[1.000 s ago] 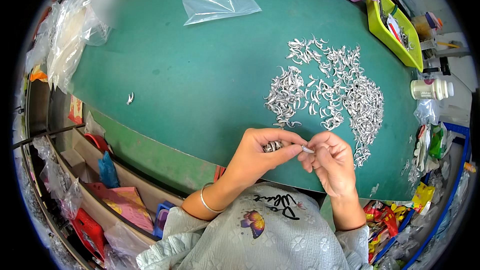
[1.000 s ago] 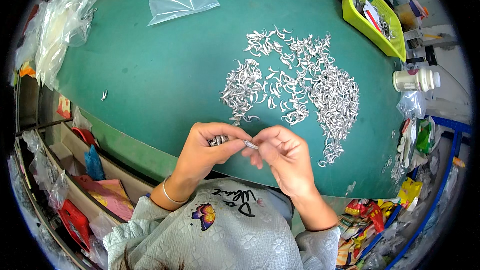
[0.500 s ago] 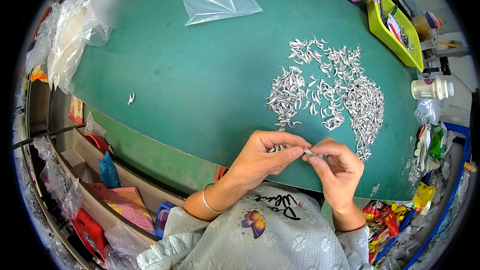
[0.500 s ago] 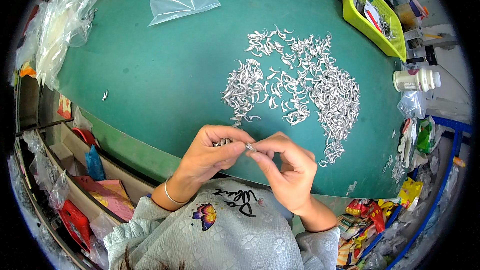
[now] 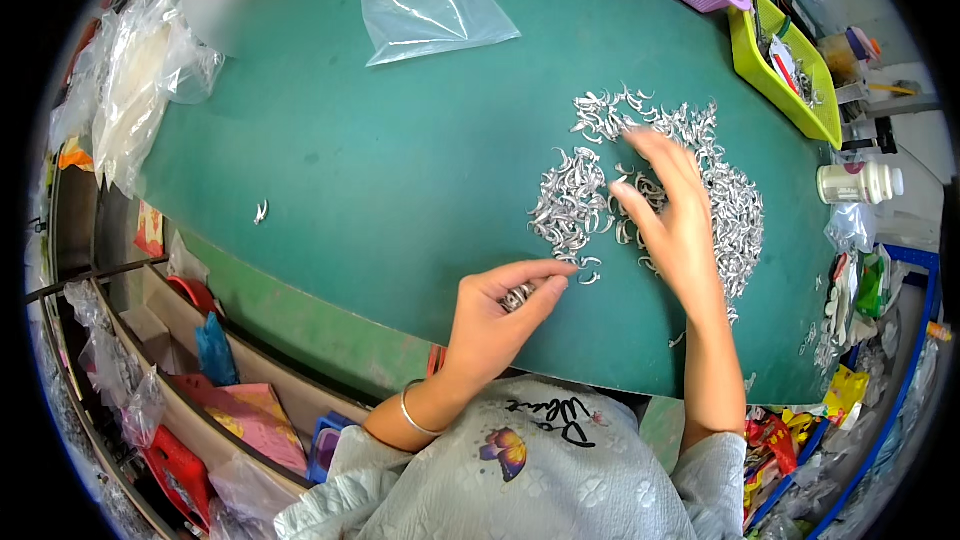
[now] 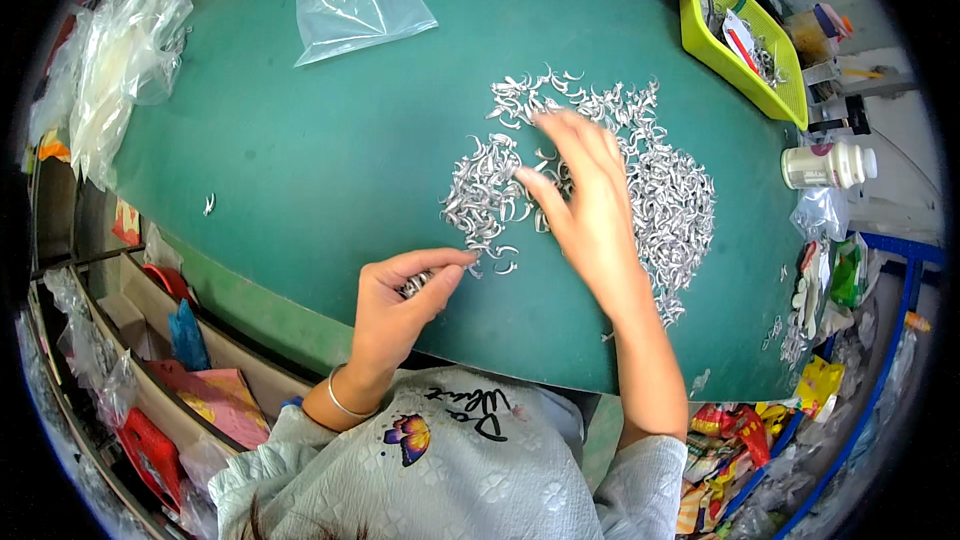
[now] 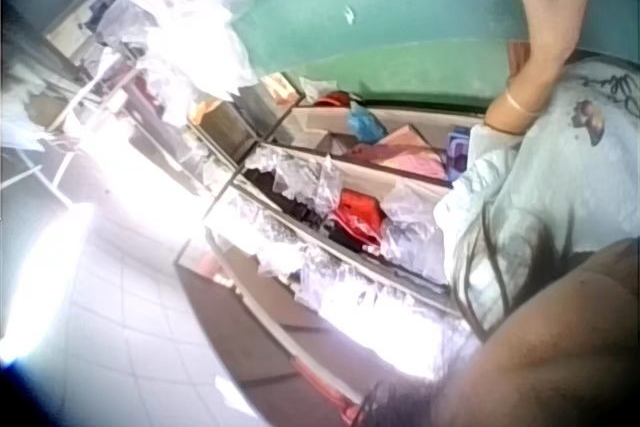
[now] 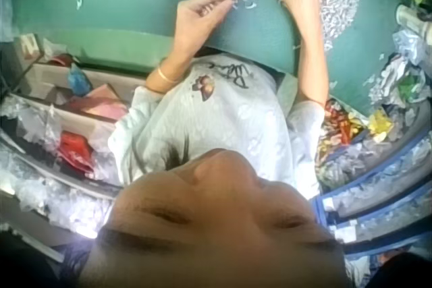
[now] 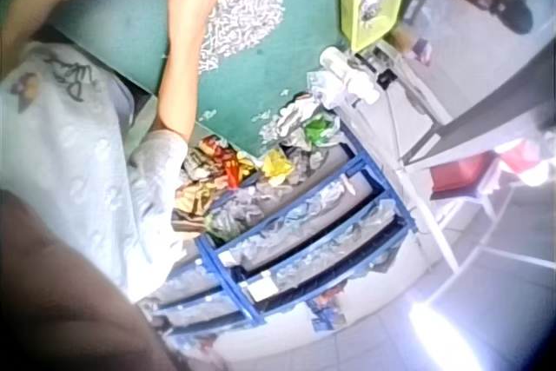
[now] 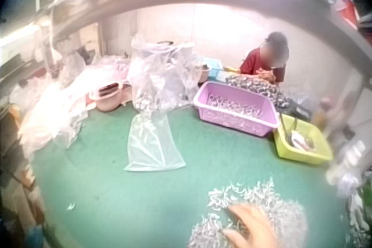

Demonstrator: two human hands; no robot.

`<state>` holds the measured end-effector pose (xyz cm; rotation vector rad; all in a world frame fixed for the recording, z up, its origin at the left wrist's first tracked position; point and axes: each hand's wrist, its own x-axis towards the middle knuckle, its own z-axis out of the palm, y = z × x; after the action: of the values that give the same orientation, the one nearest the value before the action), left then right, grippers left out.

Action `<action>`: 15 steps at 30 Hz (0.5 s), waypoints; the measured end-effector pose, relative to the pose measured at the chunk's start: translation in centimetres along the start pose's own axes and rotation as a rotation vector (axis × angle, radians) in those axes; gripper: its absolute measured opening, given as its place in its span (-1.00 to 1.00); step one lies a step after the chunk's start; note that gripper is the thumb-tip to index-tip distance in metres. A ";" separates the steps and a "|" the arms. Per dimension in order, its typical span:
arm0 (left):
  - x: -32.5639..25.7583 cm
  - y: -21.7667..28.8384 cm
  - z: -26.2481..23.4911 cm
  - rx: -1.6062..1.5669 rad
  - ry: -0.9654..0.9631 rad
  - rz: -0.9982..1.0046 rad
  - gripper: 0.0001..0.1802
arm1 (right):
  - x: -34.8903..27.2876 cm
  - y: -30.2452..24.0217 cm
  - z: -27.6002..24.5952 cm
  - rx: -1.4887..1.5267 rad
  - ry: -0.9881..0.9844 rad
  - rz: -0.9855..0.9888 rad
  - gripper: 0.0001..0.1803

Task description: The person sorts through a pile of small crescent-shaped metal parts on a workbench by hand, picking them up and moving them between the pile and plastic containers.

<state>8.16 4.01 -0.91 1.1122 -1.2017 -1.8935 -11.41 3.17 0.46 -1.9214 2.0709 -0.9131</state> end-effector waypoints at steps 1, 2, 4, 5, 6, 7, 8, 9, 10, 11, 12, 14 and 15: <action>0.1 0.2 0.2 0.030 -0.015 0.015 -0.83 | 1.4 0.4 0.7 -0.082 0.008 -0.029 -0.59; 0.1 0.3 0.4 0.059 -0.034 0.030 -0.83 | 2.4 0.8 1.5 -0.167 0.017 -0.055 -0.57; 0.1 0.2 0.5 0.071 -0.047 0.034 -0.83 | 2.8 1.3 2.4 -0.244 -0.017 -0.104 -0.55; 0.1 0.2 0.5 0.079 -0.042 0.042 -0.83 | 2.6 1.4 2.8 -0.235 -0.059 -0.126 -0.56; 0.1 0.2 0.4 0.089 -0.039 0.050 -0.83 | 2.4 1.4 2.8 -0.228 -0.101 -0.148 -0.57; 0.2 0.1 0.2 0.088 -0.042 0.029 -0.83 | 2.0 1.3 2.5 -0.097 -0.159 -0.146 -0.66; 0.1 0.1 -0.1 0.086 -0.048 0.006 -0.83 | 1.2 1.2 2.3 -0.058 -0.180 -0.136 -0.68; 0.1 0.1 -0.3 0.084 -0.056 -0.017 -0.82 | 0.4 1.2 2.0 -0.018 -0.200 -0.126 -0.71; 0.2 0.1 -0.4 0.077 -0.061 -0.015 -0.82 | -0.5 1.1 1.6 0.018 -0.217 -0.113 -0.73; 0.2 0.2 -0.4 0.072 -0.063 -0.015 -0.82 | -1.3 1.1 1.3 0.027 -0.210 -0.118 -0.74; 0.2 0.2 -0.5 0.067 -0.065 -0.014 -0.82 | -2.1 1.1 0.8 0.036 -0.202 -0.122 -0.75; 0.2 0.1 -0.7 0.067 -0.059 -0.022 -0.82 | -3.0 1.2 0.1 0.048 -0.245 -0.138 -0.76; 0.1 0.0 -0.8 0.067 -0.055 -0.026 -0.82 | -3.1 1.0 -0.8 0.049 -0.295 -0.148 -0.76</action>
<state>8.83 3.58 -1.14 1.1226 -1.2953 -1.9279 -12.17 6.33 -0.33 -2.0621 1.7446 -0.6521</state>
